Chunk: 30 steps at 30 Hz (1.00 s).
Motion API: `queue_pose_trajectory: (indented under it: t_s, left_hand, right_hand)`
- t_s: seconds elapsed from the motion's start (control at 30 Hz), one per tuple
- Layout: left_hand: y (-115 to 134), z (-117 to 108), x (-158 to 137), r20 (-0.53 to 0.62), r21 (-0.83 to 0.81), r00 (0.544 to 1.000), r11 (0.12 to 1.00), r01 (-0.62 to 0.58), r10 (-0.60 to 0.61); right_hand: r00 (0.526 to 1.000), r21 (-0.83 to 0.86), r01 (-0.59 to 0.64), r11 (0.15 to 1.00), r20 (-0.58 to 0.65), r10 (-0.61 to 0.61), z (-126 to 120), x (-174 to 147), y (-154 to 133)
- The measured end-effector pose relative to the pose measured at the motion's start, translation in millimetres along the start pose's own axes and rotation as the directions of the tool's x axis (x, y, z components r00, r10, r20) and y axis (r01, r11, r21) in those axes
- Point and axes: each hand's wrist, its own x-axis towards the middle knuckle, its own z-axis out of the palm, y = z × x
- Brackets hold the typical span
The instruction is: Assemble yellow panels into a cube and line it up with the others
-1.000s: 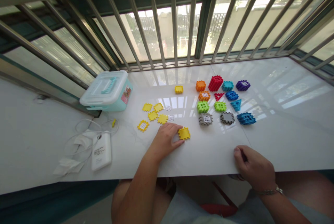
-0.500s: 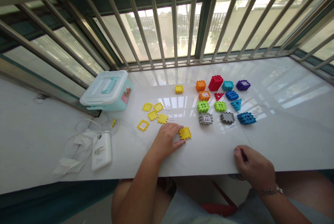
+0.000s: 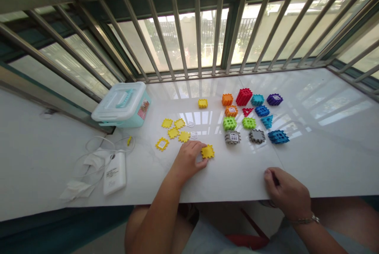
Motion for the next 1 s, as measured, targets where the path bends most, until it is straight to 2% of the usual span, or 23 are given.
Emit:
queue_pose_trajectory:
  t_s: [0.17,0.33,0.5,0.63,0.73,0.87,1.0]
  left_hand:
    - [-11,-9,3,-0.107,-0.009,0.994,1.0,0.006,-0.007]
    - [-25,-21,24,-0.137,-0.005,0.99,0.999,0.046,-0.046]
    - [-45,-39,82,-0.166,0.038,0.984,0.997,0.071,-0.064]
    - [-72,-48,144,-0.116,0.066,0.991,0.995,0.073,-0.065]
    - [-93,-46,182,-0.092,0.04,0.992,0.995,0.089,-0.085]
    - [-113,-35,210,-0.076,-0.032,0.98,0.983,0.18,-0.182]
    - [-124,-26,220,-0.05,-0.094,0.97,0.968,0.234,-0.239]
  right_hand:
    - [1.0,0.023,0.021,1.0,-0.018,-0.021,1,0,0]
    - [0.999,0.053,0.036,0.998,-0.025,-0.035,0,1,-1]
    - [0.997,0.057,0.064,0.996,-0.034,-0.062,0,2,-2]
    - [0.998,0.071,0.068,0.995,-0.024,-0.066,0,3,-2]
    - [0.998,0.08,0.062,0.995,-0.013,-0.061,-1,3,-3]
    - [0.997,0.097,0.071,0.993,-0.027,-0.069,0,4,-3]
    - [0.996,0.113,0.076,0.991,-0.044,-0.072,1,5,-3]
